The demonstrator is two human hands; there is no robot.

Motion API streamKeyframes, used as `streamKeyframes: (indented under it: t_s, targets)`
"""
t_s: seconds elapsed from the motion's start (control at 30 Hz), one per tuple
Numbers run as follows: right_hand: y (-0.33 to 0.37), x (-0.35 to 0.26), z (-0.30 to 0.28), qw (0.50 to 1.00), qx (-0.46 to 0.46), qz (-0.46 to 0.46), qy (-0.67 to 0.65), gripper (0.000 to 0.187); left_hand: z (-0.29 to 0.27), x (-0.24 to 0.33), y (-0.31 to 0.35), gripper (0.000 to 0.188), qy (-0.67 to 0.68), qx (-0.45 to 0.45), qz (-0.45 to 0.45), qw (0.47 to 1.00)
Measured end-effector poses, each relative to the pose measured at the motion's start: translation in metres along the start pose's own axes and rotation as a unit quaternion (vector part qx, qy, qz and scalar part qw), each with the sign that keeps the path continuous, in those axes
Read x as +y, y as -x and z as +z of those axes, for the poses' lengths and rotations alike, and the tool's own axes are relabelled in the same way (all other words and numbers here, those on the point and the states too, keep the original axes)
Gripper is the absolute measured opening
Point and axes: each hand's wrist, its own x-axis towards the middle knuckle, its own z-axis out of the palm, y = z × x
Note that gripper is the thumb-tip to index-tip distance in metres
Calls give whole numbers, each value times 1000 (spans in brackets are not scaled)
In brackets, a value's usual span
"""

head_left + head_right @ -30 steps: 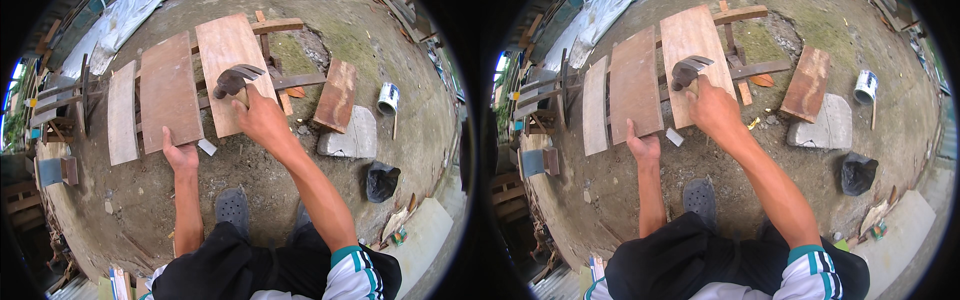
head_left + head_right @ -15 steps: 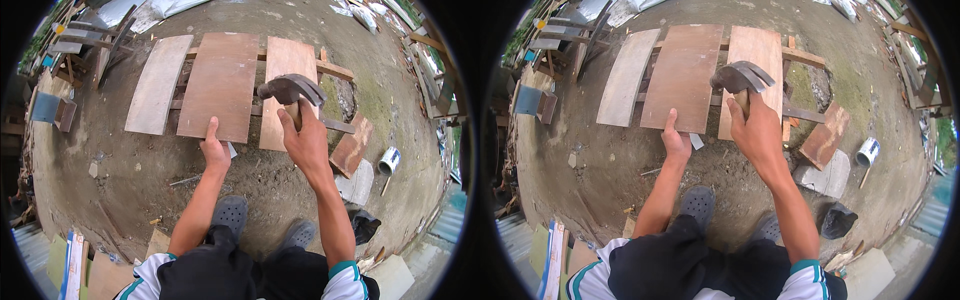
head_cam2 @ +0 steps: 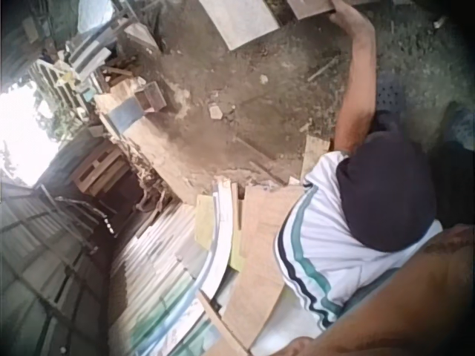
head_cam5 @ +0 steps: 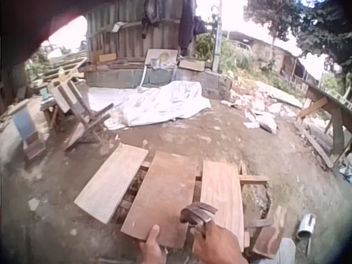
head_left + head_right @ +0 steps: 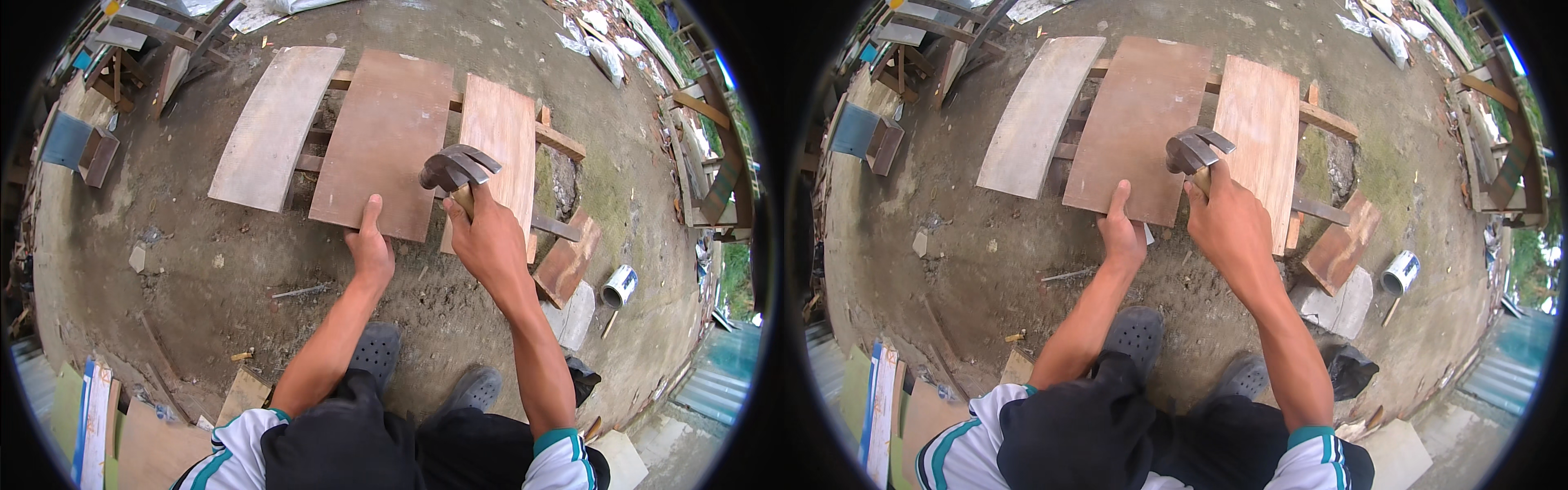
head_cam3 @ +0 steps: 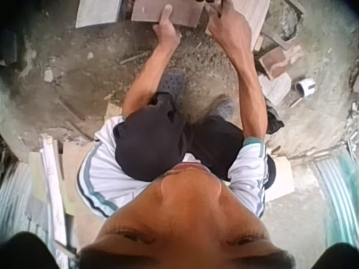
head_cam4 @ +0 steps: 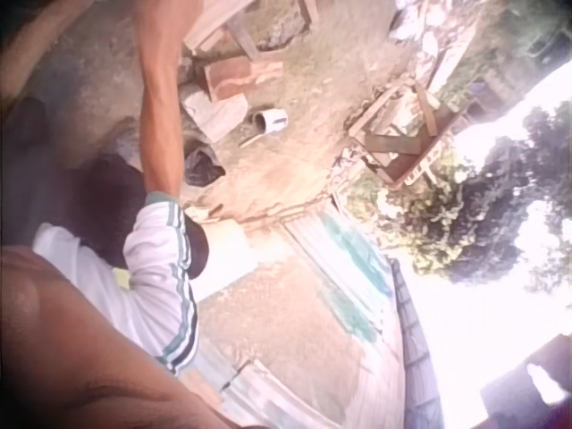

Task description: The person assembles wooden planks on a makeshift workbench using a hammer and nails. They position planks, insert nails, and hammer them into place, occasionally adjusting the planks and retrieving additional nails from a container.

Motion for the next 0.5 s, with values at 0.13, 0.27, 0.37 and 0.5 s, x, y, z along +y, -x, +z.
streamKeyframes:
  t_s: [0.13, 0.27, 0.37, 0.5]
  targets:
    - [6, -16, -7, 991, 99, -39, -81, 34, -2, 2, -2, 55, 11, -8, -15, 1000]
    - [-3, -9, 20, 997, 43, -26, -61, 30, -4, 0, -2, 54, 13, -15, -25, 999]
    - [-8, -4, 29, 999, -30, -17, 42, 33, -7, 1, -5, 53, -6, -31, -30, 999]
    - [-12, -13, 20, 1000, -18, -7, 21, 34, -11, 16, -6, 52, 1, -6, -59, 998]
